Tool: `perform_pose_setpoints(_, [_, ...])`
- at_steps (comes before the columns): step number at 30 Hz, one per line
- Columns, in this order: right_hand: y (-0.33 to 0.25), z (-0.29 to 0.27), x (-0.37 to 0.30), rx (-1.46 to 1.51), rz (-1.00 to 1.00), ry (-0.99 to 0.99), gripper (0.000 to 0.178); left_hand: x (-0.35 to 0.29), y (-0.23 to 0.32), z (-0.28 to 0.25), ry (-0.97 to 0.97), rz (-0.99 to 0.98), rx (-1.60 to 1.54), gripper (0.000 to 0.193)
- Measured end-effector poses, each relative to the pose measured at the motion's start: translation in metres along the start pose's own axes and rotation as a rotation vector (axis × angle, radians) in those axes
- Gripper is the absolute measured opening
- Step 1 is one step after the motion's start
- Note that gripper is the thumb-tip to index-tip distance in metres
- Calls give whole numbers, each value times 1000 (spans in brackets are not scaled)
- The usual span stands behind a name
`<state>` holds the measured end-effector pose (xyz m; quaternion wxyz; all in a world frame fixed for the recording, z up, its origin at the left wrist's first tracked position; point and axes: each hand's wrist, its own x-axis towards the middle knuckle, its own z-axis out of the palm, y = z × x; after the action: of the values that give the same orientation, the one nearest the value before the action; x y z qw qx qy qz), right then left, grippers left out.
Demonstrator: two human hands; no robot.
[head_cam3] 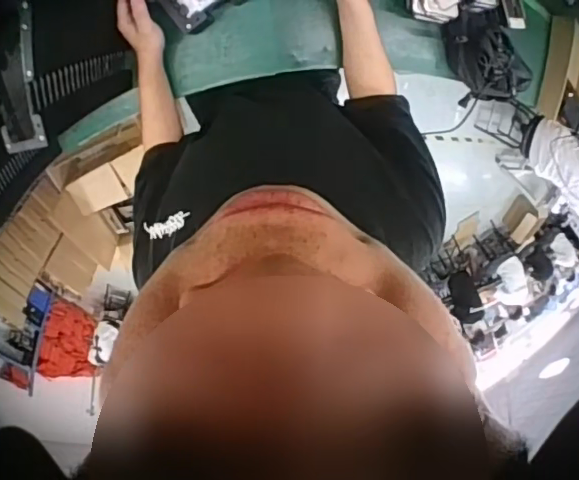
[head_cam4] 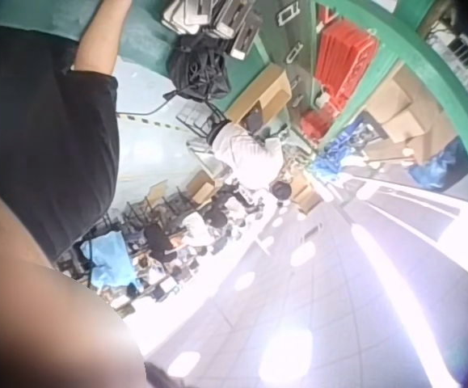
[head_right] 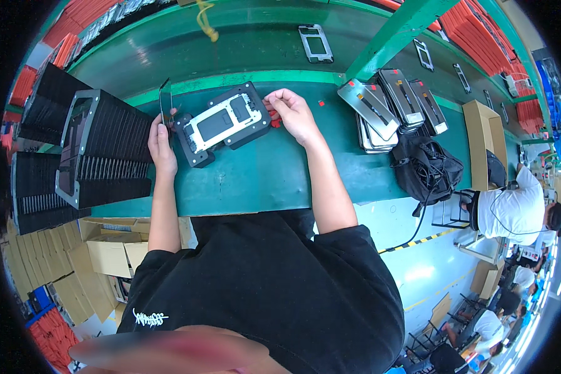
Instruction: Assembling various components of an electronic device on a production line.
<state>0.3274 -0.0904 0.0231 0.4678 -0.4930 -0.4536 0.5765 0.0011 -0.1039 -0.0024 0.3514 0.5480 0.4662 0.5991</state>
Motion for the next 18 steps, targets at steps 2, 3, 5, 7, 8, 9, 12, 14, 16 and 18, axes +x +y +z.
perform_pose_setpoints(2, [-2, 0, -1, 0, 14, -1, 18, -1, -1, 1, -5, -8, 19, 47])
perform_pose_setpoints(3, [-2, 0, -1, 0, 13, -2, 18, -1, -1, 2, -7, -12, 27, 49])
perform_pose_setpoints(5, [-1, -1, -2, -1, 14, -8, 18, -1, 0, 2, -4, -15, 32, 49])
perform_pose_setpoints(7, [-1, -1, -1, -1, 13, -10, 18, -2, 1, 2, -1, -22, 40, 49])
perform_pose_setpoints(8, [-1, -1, -1, 2, 16, -12, 18, -2, 2, 2, -2, -21, 39, 49])
perform_pose_setpoints(9, [0, -1, -1, 6, 19, -13, 18, -2, 3, 2, -3, -19, 41, 49])
perform_pose_setpoints(12, [0, -1, -1, 9, 16, -14, 19, -1, 4, 2, -5, -14, 43, 49])
perform_pose_setpoints(14, [0, -1, -1, 5, 5, -13, 19, -1, 3, 2, -3, -8, 39, 49])
perform_pose_setpoints(16, [2, -2, 0, 2, 2, -9, 19, -1, 2, 2, -3, -5, 37, 49])
perform_pose_setpoints(18, [3, -2, 1, -5, -2, -4, 19, -1, 3, 2, -3, -6, 44, 49])
